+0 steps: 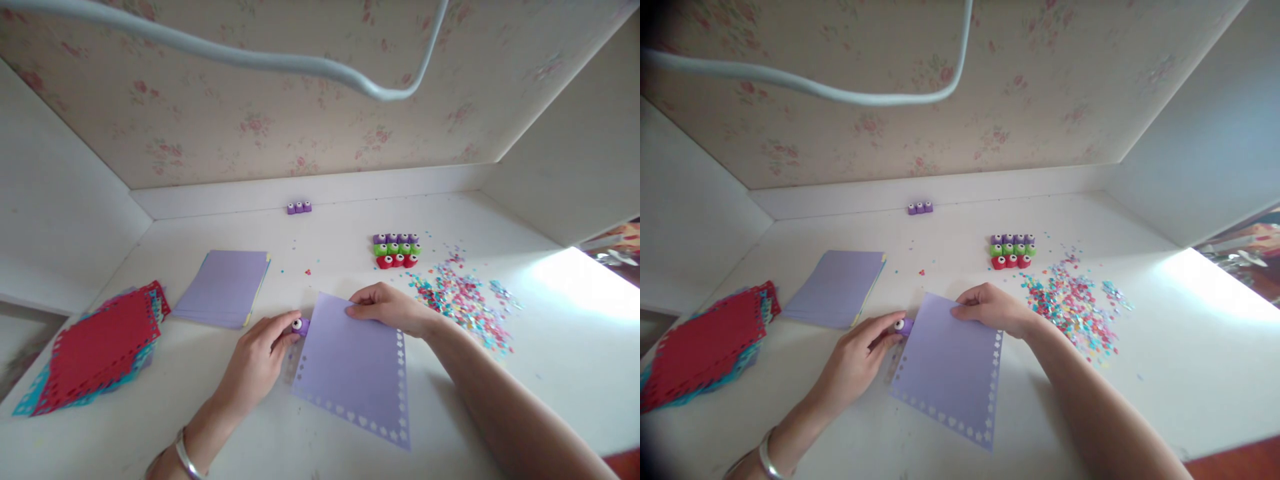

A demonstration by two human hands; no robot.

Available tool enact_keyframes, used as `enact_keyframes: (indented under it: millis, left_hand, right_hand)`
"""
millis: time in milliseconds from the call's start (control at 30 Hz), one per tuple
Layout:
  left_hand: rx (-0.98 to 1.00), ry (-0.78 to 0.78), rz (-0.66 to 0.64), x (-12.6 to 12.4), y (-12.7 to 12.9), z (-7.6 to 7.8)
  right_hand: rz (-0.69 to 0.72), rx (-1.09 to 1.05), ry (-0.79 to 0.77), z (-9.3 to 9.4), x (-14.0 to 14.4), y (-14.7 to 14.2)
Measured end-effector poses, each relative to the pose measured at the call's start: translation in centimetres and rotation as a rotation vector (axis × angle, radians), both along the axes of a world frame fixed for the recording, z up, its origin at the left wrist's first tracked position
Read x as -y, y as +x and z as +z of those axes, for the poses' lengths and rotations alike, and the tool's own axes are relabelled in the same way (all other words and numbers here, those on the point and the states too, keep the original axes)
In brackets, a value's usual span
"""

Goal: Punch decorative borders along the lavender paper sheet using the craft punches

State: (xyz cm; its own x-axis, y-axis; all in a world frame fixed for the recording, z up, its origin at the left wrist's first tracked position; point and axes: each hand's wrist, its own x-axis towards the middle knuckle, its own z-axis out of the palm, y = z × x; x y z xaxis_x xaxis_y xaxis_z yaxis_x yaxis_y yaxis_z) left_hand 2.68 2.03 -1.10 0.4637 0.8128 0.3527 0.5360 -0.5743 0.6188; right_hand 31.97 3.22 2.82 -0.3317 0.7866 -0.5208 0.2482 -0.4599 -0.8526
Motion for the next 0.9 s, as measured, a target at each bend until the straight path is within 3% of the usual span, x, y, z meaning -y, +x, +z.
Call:
enact_keyframes:
  millis: [367,500,700,767,900]
  left_hand:
    - [-0.008,0.042,-0.077,0.1,0.0,0.1]
    - [-0.055,0.095,-0.131,0.0,0.1,0.2]
    - [-0.128,0.069,-0.186,0.0,0.1,0.6]
    - [-0.131,0.056,-0.188,0.0,0.1,0.7]
    - [-0.156,0.034,-0.203,0.1,0.0,1.0]
  right_hand:
    - [0.031,0.054,0.008,0.2,0.1,-0.2]
    - [0.121,0.310,0.275,-0.2,-0.2,-0.1]
    - [0.161,0.789,0.948,0.5,1.3,-0.6]
    - [0.217,0.788,1.019,0.7,2.7,-1.1]
    - [0.384,0.715,1.009,0.0,4.8,-2.0]
